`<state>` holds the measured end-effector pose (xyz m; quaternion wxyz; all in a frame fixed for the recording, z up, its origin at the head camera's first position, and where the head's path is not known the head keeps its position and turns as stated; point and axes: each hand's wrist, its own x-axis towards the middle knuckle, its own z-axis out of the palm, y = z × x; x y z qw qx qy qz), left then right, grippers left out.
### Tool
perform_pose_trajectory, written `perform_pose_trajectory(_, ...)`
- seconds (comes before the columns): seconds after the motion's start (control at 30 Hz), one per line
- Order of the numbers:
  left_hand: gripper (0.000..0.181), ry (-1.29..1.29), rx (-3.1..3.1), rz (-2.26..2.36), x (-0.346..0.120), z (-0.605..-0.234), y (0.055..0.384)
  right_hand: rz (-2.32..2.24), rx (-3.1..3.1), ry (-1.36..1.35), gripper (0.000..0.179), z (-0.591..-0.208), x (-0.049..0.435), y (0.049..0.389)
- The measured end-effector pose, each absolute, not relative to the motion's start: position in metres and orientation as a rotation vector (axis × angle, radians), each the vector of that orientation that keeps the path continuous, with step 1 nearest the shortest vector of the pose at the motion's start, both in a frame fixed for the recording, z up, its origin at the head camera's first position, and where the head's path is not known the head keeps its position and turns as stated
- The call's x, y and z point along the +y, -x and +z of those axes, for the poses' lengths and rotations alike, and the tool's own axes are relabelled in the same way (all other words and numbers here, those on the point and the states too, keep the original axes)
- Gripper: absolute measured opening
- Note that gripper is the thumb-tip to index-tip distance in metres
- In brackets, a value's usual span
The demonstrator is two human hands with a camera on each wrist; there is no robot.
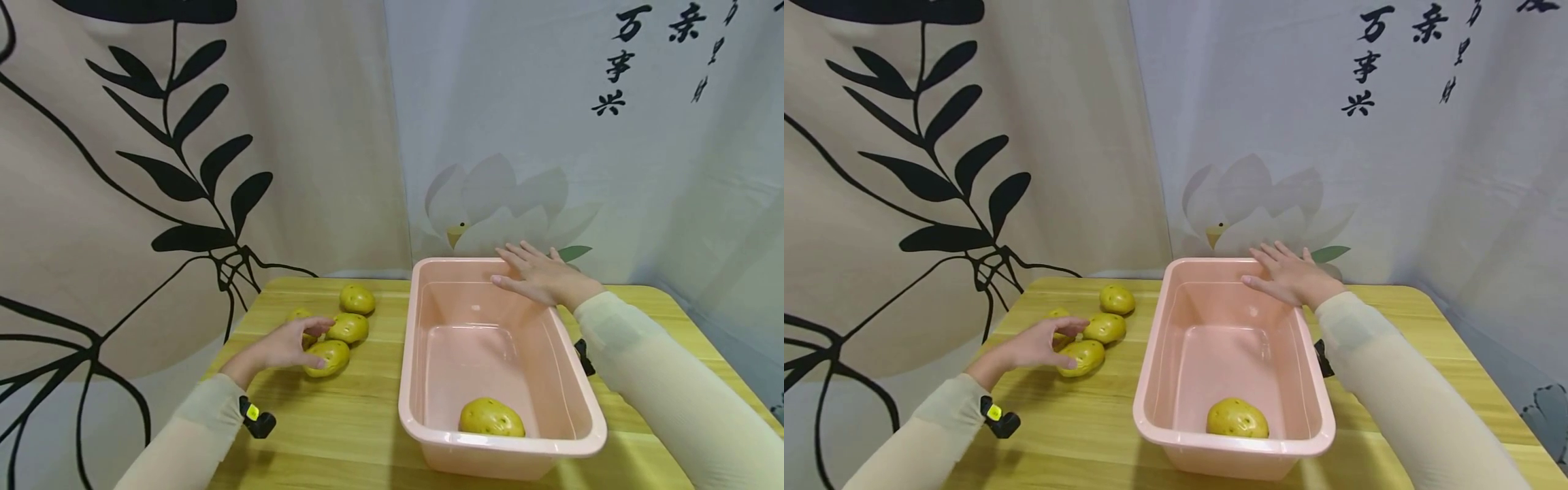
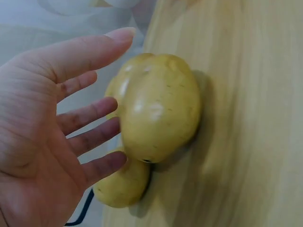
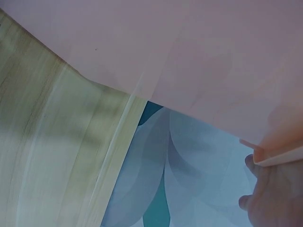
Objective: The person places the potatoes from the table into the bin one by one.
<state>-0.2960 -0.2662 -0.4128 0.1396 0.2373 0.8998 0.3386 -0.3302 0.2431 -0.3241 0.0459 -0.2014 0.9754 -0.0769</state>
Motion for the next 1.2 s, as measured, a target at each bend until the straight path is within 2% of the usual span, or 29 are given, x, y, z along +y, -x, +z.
perform_pose_trajectory(0.37,0.083,-0.777,2.649,0.899,-0.262,-0.427,0.292,-0.244,2.981,0.620,0.083,-0.322,0.244,0.329)
perform_pose_trajectory(1.2,0.079,-0.760,2.758,0.707,-0.249,-0.442,0.295,-0.245,2.969,0.600,0.083,-0.323,0.242,0.329)
